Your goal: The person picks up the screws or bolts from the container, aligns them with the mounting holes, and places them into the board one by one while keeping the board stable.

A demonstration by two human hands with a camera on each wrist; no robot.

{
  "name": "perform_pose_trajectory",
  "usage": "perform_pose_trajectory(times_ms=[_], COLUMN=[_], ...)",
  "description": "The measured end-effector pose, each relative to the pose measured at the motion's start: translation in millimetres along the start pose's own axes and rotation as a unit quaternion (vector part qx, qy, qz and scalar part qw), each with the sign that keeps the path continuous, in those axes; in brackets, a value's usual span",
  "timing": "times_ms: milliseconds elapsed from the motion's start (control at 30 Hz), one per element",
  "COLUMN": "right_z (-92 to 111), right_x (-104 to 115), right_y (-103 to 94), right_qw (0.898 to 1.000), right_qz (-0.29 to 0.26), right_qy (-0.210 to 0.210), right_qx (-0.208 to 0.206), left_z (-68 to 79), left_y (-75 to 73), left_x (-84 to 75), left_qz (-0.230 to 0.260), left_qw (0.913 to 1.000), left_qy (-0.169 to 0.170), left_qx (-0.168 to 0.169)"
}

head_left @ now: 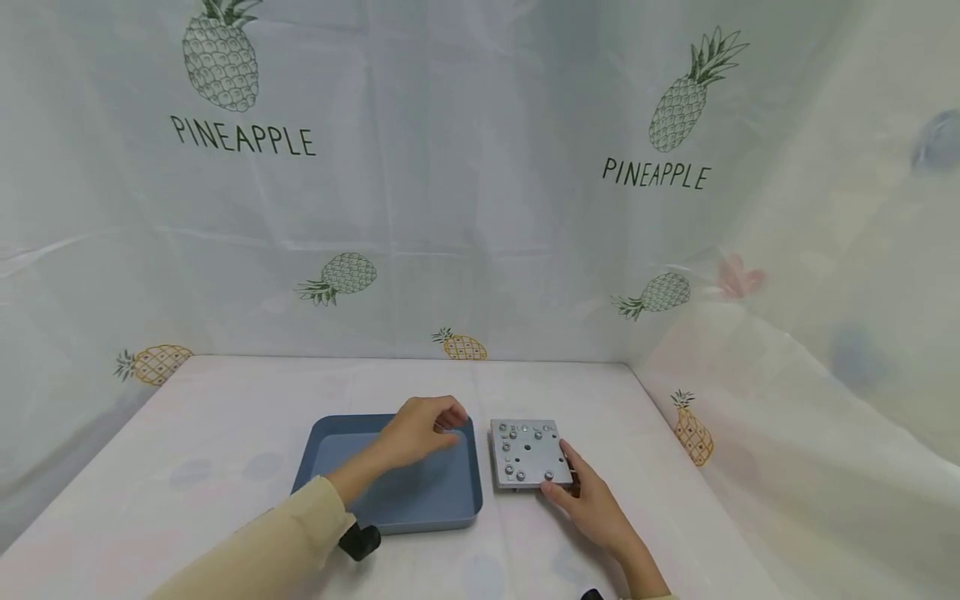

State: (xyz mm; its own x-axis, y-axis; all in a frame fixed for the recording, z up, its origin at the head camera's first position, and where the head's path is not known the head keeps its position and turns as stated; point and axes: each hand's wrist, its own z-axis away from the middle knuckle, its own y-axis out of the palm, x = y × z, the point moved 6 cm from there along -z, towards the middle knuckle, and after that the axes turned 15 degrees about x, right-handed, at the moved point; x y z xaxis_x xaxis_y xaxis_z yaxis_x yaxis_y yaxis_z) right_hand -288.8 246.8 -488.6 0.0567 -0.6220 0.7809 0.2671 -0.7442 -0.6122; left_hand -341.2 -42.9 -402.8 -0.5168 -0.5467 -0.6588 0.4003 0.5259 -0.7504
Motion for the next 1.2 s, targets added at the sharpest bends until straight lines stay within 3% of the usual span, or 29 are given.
perform_pose_trajectory(times_ms=[200, 400, 667, 867, 1200], right_z=[0.4, 0.1, -0.8, -0.8, -1.1], right_x=[-0.7, -2.2, -1.5, -1.0, -2.4], right_y=[-0.2, -0.3, -0.1, 0.3, 0.1], right_qw=[1.0, 1.0, 1.0, 1.0, 1.0], right_qz=[-0.001, -0.004, 0.0, 0.0, -0.002], right_qy=[0.002, 0.007, 0.006, 0.002, -0.002], right_qx=[0.001, 0.003, 0.003, 0.004, 0.003], left_z=[18.0, 29.6, 36.2, 39.3, 37.4], left_y=[-29.8, -40.3, -40.2, -33.3, -24.7], left_x=[21.3, 38.8, 52.8, 55.1, 57.4], left_qz=[-0.069, -0.117, -0.178, -0.177, -0.209], left_qw=[0.9971, 0.9914, 0.9769, 0.9696, 0.9676], left_qy=[-0.03, -0.055, -0.107, -0.148, -0.126], left_qx=[0.01, 0.023, 0.05, 0.081, 0.066])
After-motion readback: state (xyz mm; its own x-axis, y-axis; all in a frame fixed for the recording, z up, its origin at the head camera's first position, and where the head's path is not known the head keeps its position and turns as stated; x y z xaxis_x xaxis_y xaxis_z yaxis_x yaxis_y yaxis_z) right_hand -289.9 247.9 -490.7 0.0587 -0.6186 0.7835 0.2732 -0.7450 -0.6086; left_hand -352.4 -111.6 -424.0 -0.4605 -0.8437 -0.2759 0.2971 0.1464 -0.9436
